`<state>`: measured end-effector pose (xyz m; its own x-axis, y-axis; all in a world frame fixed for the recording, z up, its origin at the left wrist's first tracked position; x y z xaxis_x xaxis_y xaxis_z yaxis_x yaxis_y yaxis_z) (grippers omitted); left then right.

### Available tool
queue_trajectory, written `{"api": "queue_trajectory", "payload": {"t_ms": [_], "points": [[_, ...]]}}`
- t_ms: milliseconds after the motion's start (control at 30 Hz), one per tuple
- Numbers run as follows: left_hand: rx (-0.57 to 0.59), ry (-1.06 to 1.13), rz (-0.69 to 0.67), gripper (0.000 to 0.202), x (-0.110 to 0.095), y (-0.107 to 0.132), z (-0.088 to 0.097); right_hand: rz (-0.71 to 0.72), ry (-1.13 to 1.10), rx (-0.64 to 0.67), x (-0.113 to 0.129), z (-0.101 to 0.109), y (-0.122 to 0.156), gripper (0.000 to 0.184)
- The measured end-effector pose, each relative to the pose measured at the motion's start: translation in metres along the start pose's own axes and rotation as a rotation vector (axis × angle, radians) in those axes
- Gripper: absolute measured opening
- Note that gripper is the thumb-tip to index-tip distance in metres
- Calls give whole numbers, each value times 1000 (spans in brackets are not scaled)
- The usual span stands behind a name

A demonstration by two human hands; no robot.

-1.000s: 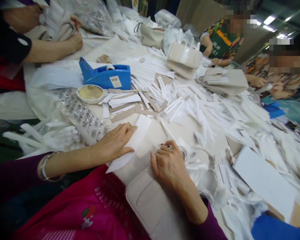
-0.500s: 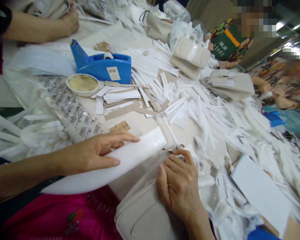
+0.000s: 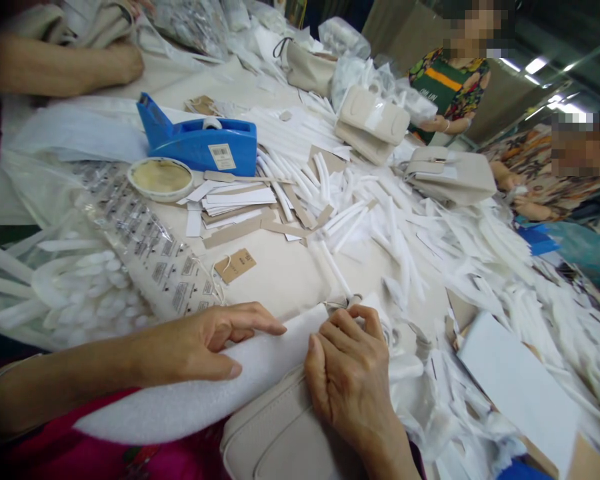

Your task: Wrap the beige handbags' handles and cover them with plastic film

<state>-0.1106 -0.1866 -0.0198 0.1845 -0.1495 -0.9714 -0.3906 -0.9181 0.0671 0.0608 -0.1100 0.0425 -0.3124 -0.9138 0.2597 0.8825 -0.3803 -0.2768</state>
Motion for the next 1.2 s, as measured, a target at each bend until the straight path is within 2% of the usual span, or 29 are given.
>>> {"api": "queue_trajectory", "payload": {"t_ms": [233,367,467,533,600,733,833,900,1000,1200], "points": [[-19,37,-86,60,13,-27,-15,6,0,10,-2,-2,1,30],[-58,68,-44,60,22,-49,-23,36,-2,5,-5,-6,1,31],[-66,-37,7,55,28,-55,-22,42,41,66,-8,-17,-3,36],[-34,-212,29,42,25,-46,-15,37,90,133,-10,-27,-5,41],[35,-426,12,36,17,-24,-7,24,135,178,-12,-34,-6,44],[153,-754,-112,59,3,33,3,14,168,185,-14,-39,-6,46],[204,-794,-209,65,8,55,1,20,161,187,-14,-40,-8,45],[200,-755,-275,53,17,54,-1,26,146,194,-13,-40,-10,45],[114,-698,-317,35,27,40,-3,42,87,201,-11,-39,-13,38],[-57,-652,-206,6,22,16,-6,112,-51,97,-10,-29,-11,27]]}}
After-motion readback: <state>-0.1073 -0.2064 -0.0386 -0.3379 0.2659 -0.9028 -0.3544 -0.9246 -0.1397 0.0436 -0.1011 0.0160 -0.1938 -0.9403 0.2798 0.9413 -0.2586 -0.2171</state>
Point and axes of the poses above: each hand's wrist, its own y-axis away from the middle knuckle, its own z-axis out of the back of the hand, x = y × z, the point moved 3 cm from there along -y, towards the middle knuckle, and after that the axes turned 6 degrees about x, right-handed, at the moved point
